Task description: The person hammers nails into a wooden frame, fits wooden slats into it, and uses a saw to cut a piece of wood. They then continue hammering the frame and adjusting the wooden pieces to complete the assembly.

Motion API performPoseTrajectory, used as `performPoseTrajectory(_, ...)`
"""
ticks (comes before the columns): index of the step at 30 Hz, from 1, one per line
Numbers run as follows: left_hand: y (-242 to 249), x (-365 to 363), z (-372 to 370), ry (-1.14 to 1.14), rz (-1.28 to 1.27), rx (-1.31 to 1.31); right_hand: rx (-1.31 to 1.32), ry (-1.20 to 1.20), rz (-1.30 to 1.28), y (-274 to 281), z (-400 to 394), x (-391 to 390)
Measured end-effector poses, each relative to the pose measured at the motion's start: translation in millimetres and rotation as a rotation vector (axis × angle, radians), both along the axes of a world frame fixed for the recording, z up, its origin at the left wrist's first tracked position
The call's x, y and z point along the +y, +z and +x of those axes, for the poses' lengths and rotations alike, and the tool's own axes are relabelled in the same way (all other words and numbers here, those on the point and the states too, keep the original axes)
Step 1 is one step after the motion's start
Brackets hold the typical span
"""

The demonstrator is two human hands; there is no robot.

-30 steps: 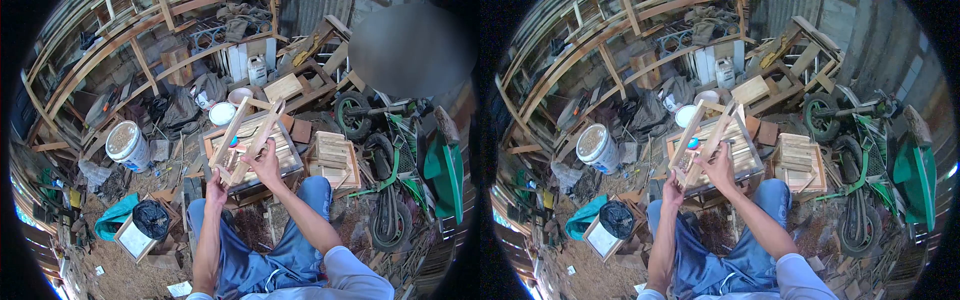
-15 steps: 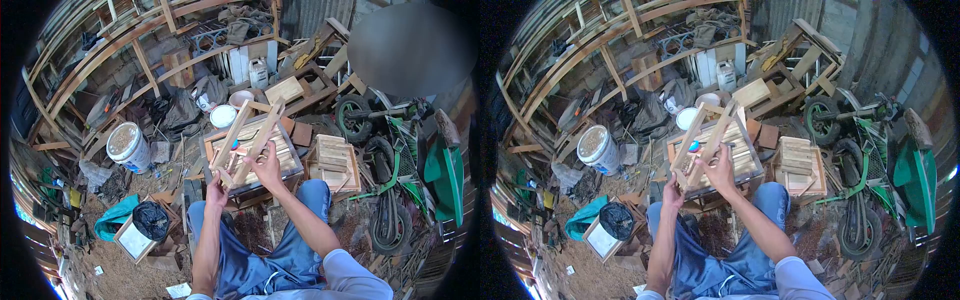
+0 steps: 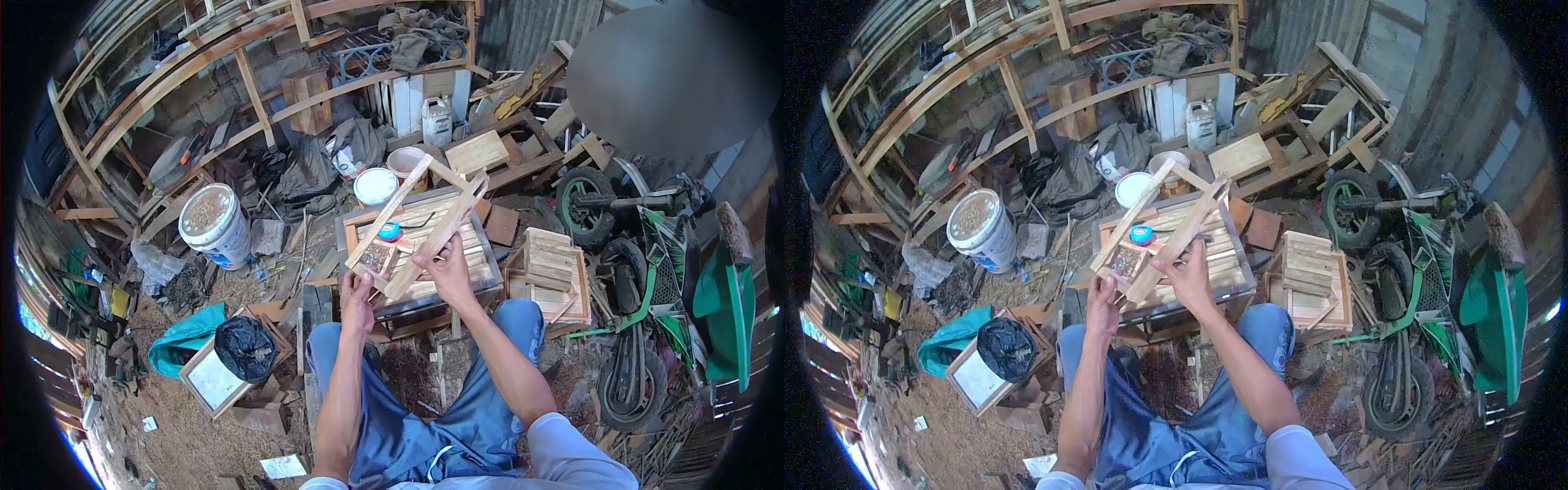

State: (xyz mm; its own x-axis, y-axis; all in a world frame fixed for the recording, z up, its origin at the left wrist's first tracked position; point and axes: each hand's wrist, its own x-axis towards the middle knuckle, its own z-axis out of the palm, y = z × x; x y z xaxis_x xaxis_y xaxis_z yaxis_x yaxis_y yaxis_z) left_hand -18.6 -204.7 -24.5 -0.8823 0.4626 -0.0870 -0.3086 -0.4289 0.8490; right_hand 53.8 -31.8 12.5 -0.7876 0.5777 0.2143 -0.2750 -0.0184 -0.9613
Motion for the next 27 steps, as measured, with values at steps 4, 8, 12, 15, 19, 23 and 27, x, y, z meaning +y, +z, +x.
performPoseTrajectory(4,1,2,1,-0.002,-0.005,-0.011,-0.090,0.052,-0.118,-4,-3,1)
performPoseTrajectory(8,-4,0,1,-0.002,0.005,0.003,-0.080,0.002,-0.082,-14,-8,1)
performPoseTrajectory(12,-4,0,1,-0.020,-0.009,0.009,-0.028,-0.046,-0.179,-6,-6,0)
performPoseTrajectory(15,-2,-1,-1,-0.008,-0.049,-0.001,-0.014,-0.052,-0.218,2,-3,3)
performPoseTrajectory(19,7,-2,2,-0.021,0.011,-0.032,-0.068,-0.058,-0.186,4,2,5)
performPoseTrajectory(23,8,-3,1,-0.012,0.014,-0.013,-0.056,-0.006,-0.121,-5,1,8)
performPoseTrajectory(27,7,-3,1,0.014,-0.069,0.021,-0.042,0.007,-0.026,-14,-1,8)
